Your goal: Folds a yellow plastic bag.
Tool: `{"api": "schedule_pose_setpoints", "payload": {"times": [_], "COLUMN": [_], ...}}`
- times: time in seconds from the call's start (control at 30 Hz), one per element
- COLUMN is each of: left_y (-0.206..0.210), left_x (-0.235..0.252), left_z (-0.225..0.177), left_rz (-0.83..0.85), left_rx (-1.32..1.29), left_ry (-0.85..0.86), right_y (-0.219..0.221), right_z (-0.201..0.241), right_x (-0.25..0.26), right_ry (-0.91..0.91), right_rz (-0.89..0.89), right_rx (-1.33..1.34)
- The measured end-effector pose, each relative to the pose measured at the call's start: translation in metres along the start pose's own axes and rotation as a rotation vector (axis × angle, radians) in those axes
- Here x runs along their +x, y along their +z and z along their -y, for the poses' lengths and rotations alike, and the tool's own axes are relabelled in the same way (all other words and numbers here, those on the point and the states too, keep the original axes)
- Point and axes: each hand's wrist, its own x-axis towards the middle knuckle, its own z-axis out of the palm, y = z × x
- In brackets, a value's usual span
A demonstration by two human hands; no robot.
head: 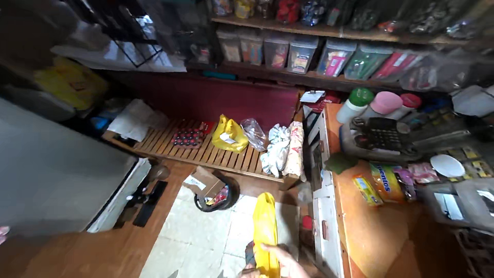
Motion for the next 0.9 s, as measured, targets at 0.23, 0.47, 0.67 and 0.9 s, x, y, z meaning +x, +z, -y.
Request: {"api": "schedule_pose_setpoints", "payload": {"times": [0.23, 0.47, 0.67, 0.9], "left_y": [-0.011, 0.017, 0.023, 0.003], "left_x": [0.046, 0.11, 0.102, 0.093], "left_z": [-0.01, -0.046, -0.076, -0.078], "left_rz": [-0.472, -0.787, -0.271, -0.135], "left_rx": [-0.187, 0.103, 0.228, 0.788], "left_ry": [-0.293, -0.221, 0.12, 0.725], "right_y": [0.027, 0.045, 0.018, -0.013], "right_z": [0.059, 0.057, 0.078, 0.065], "right_x": [-0.042, -0.06, -0.09, -0.13], "right_ry": [-0.485, -0.793, -0.635, -0.418], "right_rz": [-0.26, -0.369, -0.358, 0.091], "right_rx": [0.2, 0.208, 0.313, 0.456]}}
